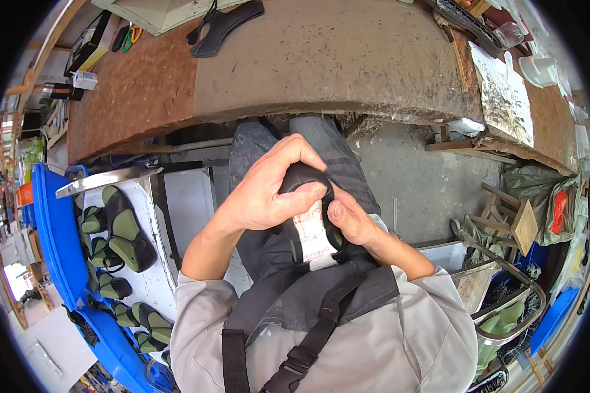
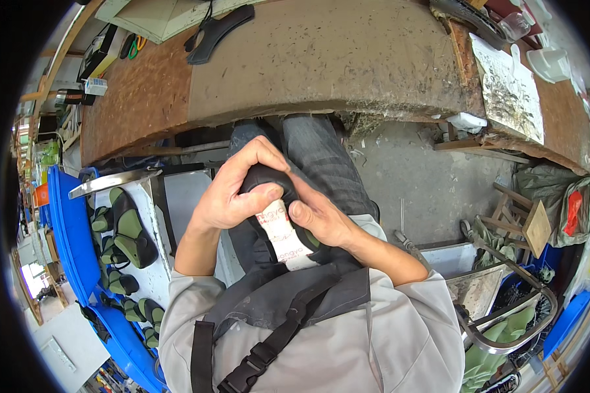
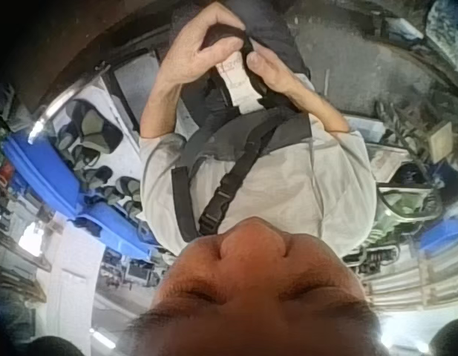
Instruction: Manually fitting and stretching shoe upper components onto green shoe lasts.
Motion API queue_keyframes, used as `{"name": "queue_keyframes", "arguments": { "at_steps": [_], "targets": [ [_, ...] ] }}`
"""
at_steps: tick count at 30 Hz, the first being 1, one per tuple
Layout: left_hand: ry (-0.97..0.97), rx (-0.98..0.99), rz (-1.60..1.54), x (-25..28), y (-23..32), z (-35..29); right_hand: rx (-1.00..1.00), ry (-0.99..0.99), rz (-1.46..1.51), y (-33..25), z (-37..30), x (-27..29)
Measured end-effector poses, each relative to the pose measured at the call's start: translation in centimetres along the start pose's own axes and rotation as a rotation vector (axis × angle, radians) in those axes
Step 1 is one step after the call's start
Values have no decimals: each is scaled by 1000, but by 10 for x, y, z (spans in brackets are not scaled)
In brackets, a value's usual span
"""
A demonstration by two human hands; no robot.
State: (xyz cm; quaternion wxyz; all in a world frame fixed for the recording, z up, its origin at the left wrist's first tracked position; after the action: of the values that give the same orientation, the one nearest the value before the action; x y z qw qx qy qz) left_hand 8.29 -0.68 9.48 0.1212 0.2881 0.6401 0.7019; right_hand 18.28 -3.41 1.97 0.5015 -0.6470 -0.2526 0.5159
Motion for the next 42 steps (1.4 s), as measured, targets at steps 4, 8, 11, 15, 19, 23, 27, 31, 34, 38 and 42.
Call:
{"name": "queue_keyframes", "arguments": {
  "at_steps": [4, 8, 11, 15, 19, 23, 27, 31, 34, 38, 42],
  "targets": [
    [125, -96, -63, -1, -17, -16, -33, -19, -113, -11, 0, 0],
    [41, -281, 109, -7, -12, -28, -72, -83, 100, -10, 3, -2],
    [69, -208, 242, -9, -2, -34, -159, -88, -53, -16, 6, -6],
    [106, -418, 30, 6, 47, -22, 99, -156, -346, -77, 18, -12],
    [167, -573, 295, 26, 96, 4, 517, 45, -960, -152, 35, 4],
    [156, -650, 423, 40, 93, 30, 718, 76, -1124, -170, 47, 32],
    [113, -662, 362, 45, 80, 54, 737, 141, -1208, -163, 50, 63],
    [127, -652, 359, 47, 64, 67, 694, 166, -1181, -149, 54, 82],
    [135, -692, 389, 45, 64, 71, 719, 166, -1129, -149, 53, 86],
    [171, -714, 433, 45, 60, 73, 728, 166, -999, -143, 54, 95],
    [73, -619, 319, 43, 56, 79, 586, 141, -1069, -138, 50, 99]
  ]
}}
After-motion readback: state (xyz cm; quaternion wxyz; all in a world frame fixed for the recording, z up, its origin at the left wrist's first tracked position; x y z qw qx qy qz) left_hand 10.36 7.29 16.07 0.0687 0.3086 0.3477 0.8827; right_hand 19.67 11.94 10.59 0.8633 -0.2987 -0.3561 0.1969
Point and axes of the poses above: each hand's wrist, its own z-axis towards the middle knuckle, its own x-axis out of the back of the hand, y = z × x, the point moved 8 cm from there along z, towards the middle knuckle, and after that the axes turned 12 degrees about -y, right-handed, at the moved point
